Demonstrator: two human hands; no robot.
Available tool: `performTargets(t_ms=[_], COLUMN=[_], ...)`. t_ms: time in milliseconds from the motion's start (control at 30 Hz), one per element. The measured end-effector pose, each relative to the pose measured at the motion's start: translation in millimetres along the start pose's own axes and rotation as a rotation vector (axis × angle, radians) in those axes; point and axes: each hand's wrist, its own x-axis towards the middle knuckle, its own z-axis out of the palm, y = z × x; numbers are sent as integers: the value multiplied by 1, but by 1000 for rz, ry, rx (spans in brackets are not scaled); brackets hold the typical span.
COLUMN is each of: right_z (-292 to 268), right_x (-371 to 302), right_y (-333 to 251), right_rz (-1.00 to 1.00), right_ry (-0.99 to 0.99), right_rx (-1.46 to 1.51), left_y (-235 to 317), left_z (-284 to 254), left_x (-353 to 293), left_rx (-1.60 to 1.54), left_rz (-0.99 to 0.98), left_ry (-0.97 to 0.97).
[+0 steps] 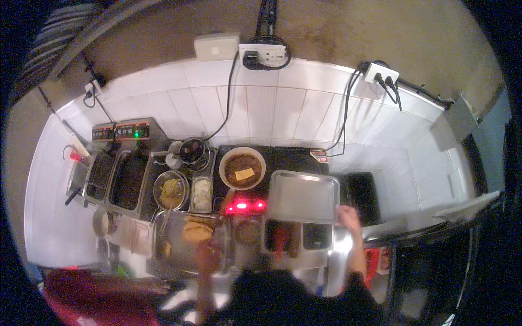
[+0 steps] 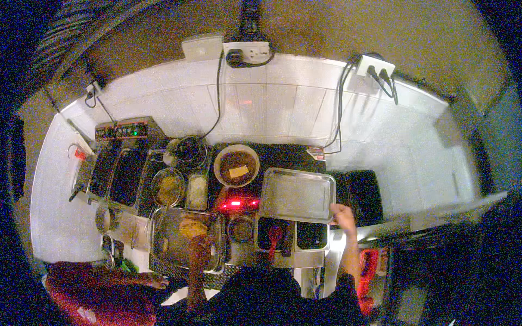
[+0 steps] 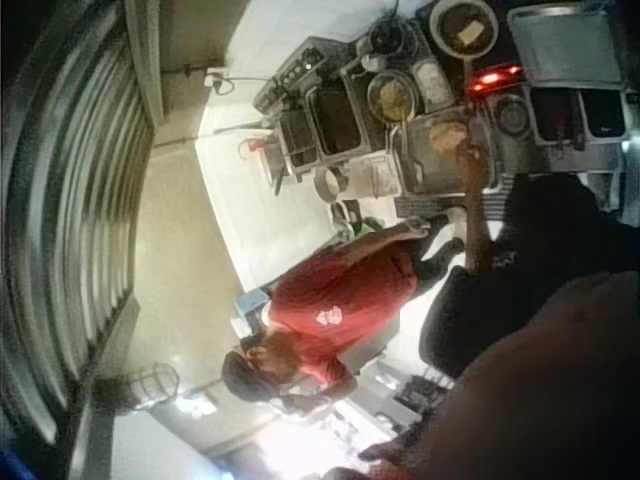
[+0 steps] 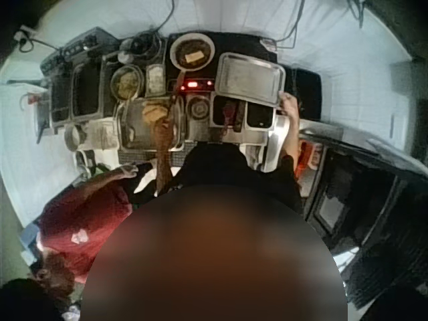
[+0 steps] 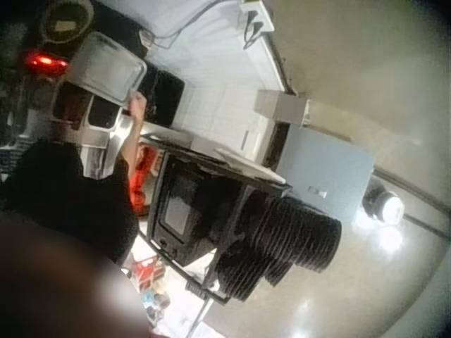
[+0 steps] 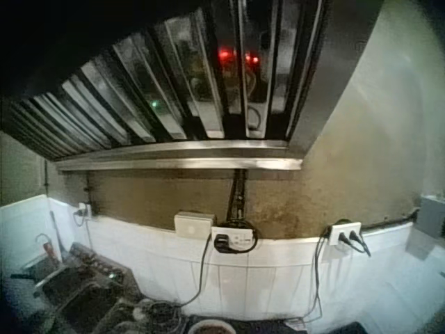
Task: The person assembles a rice bowl by placing cooked meat, a fried egg, and rice into a bowl, then adds chopped green vegetables. The completed dish is placed on a tray and handed to a coworker.
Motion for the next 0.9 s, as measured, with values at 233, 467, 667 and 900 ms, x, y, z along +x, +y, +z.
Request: performTargets(t_ms=[233, 467, 667, 900], right_z=[22, 101, 226, 266], right_x=[-10, 13, 64, 95], right_y=[-11, -83, -120, -129], right_rz=[-3, -120, -1297, -202], right_ry=[13, -65, -40, -265], right_rx=[-7, 29, -856, -331], left_y=[-32, -15, -35, -52], left_z=[-4, -29, -10, -53], left_x=[-33, -54, -40, -78], left_rx=[-162, -183, -81, -132], left_rz=[-35, -145, -138, 2], left_ry=[50, 85, 105, 126])
